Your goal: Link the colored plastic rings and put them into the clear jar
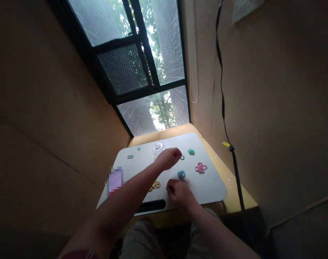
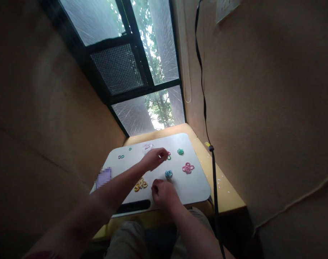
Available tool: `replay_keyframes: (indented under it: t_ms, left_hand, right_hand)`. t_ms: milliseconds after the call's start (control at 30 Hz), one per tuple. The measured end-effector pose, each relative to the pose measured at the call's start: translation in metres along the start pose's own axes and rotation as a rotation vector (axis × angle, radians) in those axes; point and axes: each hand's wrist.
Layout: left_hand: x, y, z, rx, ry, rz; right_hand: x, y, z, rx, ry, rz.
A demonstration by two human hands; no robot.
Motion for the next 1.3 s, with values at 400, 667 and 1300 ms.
replay_keyframes:
  t_ms: [400, 667, 1300]
  left_hand:
    - [0.030, -0.084, 0.004, -0.022, -0.214, 0.163]
    - [0.047, -0.100, 0.022, -0.048, -0.260, 0.178]
    - [0.044, -0.077, 0.007, 0.037, -0.130, 0.055]
  right_hand:
    - [-0.004, -0.001, 0.000, 0.004, 0.026, 0.034]
    - [-0.008, -0.003, 0.002, 0.011, 0.055, 0.061]
    - [-0.006, -0.004, -0.001, 0.007, 0.016, 0.091]
Point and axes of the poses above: each hand's wrist, its own y-axis away from the middle knuckle, its own x-axis out of the palm, z = x × y, and after that the axes turned 13 degrees about y, right-handed
